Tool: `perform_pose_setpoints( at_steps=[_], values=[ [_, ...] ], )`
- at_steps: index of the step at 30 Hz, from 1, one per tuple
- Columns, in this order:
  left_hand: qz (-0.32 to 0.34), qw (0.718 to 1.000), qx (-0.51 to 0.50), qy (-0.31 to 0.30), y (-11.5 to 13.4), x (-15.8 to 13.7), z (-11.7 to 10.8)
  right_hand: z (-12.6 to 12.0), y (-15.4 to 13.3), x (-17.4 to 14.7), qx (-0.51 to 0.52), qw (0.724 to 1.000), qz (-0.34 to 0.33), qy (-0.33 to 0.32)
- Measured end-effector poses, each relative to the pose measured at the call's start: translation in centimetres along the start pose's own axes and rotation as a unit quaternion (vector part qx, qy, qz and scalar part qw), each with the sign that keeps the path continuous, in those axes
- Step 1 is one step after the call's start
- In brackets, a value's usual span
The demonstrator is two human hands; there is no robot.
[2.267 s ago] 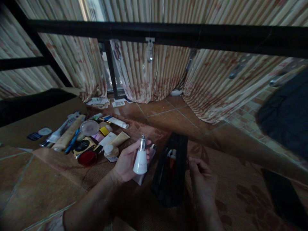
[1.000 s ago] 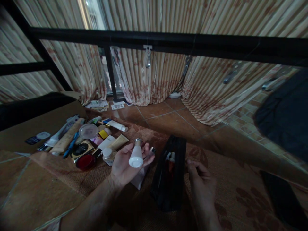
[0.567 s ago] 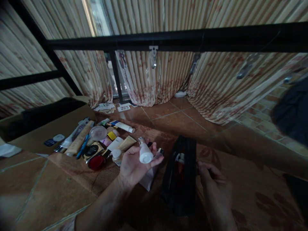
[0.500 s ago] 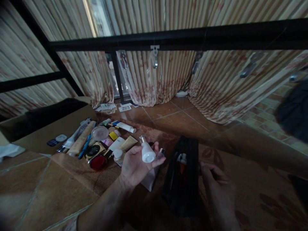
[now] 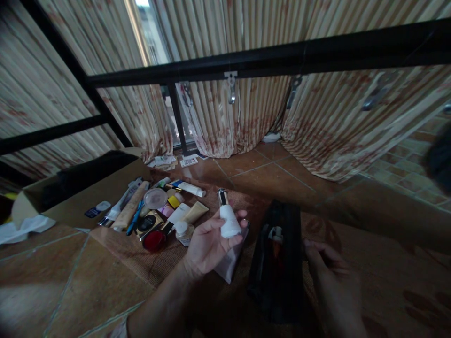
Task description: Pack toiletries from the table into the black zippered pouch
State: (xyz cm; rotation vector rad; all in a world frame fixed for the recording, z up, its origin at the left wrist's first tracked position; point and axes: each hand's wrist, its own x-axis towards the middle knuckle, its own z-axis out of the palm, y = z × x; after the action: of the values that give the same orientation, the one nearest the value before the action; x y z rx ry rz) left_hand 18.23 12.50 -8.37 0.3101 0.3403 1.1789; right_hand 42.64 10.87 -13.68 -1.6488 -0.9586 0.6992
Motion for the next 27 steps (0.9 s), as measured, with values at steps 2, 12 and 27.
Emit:
perform_pose_setpoints(
  at_steps=[2,12,27],
  values=[
    [0.003,1.0,0.017,0.0,0.0,0.1,0.0,0.0,-0.2,0.1,-0.002,0.999,0.033,-0.016],
    [0.007,0.995,0.066,0.077,0.0,0.5,0.2,0.7,-1.7,-0.7,0.072,0.995,0.008,-0.063],
    [0.023,0.989,0.114,0.089,-0.3,0.5,0.2,0.8,-2.7,-1.0,0.055,0.995,-0.066,-0.048]
  ],
)
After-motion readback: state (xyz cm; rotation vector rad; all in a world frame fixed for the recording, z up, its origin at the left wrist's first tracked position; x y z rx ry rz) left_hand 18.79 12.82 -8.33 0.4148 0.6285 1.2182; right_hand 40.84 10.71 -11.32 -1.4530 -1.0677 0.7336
